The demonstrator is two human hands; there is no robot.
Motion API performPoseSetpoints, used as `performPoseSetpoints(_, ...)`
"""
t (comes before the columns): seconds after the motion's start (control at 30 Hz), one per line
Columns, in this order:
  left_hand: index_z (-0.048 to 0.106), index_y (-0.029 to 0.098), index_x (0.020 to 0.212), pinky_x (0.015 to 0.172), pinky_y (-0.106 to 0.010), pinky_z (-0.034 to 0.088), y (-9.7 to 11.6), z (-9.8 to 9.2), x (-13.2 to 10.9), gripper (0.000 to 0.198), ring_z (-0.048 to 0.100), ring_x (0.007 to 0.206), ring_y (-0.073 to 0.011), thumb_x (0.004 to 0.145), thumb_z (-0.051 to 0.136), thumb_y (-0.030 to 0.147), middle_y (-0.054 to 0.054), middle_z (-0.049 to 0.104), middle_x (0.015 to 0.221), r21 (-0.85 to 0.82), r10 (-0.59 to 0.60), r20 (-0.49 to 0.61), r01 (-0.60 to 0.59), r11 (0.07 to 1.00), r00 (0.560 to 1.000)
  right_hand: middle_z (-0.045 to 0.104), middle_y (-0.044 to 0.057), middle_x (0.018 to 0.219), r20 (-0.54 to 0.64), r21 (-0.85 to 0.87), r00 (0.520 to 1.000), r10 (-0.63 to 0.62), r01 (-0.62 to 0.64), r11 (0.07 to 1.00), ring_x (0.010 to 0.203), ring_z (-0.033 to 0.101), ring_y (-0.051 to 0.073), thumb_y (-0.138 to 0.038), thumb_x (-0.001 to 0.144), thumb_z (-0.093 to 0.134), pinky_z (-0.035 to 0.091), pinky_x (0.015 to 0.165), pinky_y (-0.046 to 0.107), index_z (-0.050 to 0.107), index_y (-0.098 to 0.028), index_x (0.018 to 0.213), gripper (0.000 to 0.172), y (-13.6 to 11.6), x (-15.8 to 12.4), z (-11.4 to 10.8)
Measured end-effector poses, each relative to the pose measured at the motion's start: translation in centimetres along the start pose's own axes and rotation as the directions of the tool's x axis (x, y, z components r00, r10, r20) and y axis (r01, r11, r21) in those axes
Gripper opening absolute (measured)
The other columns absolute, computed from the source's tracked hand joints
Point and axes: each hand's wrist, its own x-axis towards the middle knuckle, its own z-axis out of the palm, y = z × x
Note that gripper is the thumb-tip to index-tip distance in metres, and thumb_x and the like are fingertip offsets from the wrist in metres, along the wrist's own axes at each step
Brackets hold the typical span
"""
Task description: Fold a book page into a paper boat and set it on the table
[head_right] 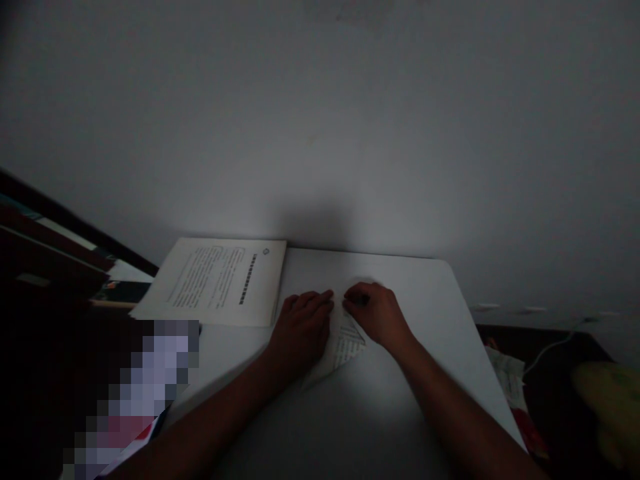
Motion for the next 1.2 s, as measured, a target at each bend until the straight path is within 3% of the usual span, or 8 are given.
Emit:
performPoseSetpoints(0.53, 0.057, 0.016, 0.11, 0.093, -0.045, 0.035, 0.0, 0.3, -0.1, 0.029, 0.047, 0.111, -0.0245, 0.084, 0.047, 0.017, -0.007, 0.054, 0.13, -0.004, 0.004, -0.019, -0.004, 1.0, 1.0, 0.071, 0.001, 0.074, -0.022, -0.077, 1.0, 0.009, -0.011, 0.997, 0.07, 0.065, 0.017, -0.025, 0.072, 0.063, 0.048, 0.068, 0.029, 0.068, -0.021, 0.076, 0.007, -1.8, 3.1, 1.2)
performPoseSetpoints(1.2, 0.056, 0.015, 0.111, 0.093, -0.044, 0.034, -0.1, 0.2, 0.0, 0.028, 0.047, 0.112, -0.0256, 0.086, 0.044, 0.018, -0.007, 0.055, 0.128, 0.01, 0.017, -0.013, -0.017, 1.0, 1.0, 0.072, 0.002, 0.076, -0.081, -0.175, 0.996, 0.03, -0.044, 0.984, 0.071, 0.066, 0.018, -0.03, 0.073, 0.062, 0.049, 0.069, 0.031, 0.067, -0.022, 0.078, 0.011, -1.9, 2.8, 1.4)
